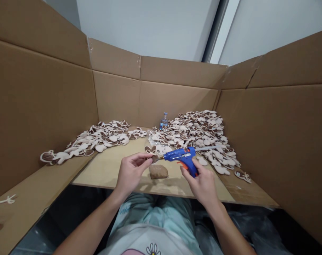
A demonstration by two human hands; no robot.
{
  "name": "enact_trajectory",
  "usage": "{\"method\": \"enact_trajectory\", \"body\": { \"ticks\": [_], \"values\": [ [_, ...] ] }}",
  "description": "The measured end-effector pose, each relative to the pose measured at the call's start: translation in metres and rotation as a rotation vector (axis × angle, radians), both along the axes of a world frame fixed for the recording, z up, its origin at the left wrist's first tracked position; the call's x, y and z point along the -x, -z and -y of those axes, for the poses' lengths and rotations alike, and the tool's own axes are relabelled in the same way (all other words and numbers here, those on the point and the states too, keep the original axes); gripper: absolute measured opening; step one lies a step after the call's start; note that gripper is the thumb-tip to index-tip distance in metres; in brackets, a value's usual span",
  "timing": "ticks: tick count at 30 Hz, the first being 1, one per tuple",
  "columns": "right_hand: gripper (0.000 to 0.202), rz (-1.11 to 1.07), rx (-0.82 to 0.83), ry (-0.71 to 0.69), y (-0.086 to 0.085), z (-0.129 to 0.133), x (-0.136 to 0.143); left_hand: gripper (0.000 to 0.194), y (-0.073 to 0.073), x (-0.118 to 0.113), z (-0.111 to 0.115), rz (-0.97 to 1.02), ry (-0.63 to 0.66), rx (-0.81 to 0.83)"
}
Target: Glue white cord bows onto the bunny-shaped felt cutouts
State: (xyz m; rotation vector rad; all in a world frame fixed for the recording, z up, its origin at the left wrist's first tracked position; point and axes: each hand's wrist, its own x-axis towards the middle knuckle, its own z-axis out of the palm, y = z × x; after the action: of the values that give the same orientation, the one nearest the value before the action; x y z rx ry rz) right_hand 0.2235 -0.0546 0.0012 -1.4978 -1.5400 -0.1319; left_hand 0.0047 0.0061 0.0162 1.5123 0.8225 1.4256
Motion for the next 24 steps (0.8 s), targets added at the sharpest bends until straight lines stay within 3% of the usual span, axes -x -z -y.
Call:
{"method": "enact_trajectory", "body": {
  "ticks": [11,17,21,24],
  "values": [
    [0.022,0.034,0.019,0.059,0.000,-0.004,-0.003,0.014,-0.002,-0.001,0.000,0.012,0.011,0.035],
    [0.017,0.040,0.430,0.086,0.020,-0.036,-0.030,0.015,-0.002,0.005,-0.007,-0.025,0.003,0.038],
    [0.013,0.032,0.551,0.081,0.042,-0.051,-0.041,0.014,-0.005,0.010,-0.013,-0.016,-0.027,0.026],
    [0.012,0.043,0.588,0.096,0.047,-0.051,-0.040,0.014,-0.006,0.013,-0.016,-0.017,-0.041,0.026]
  ]
}}
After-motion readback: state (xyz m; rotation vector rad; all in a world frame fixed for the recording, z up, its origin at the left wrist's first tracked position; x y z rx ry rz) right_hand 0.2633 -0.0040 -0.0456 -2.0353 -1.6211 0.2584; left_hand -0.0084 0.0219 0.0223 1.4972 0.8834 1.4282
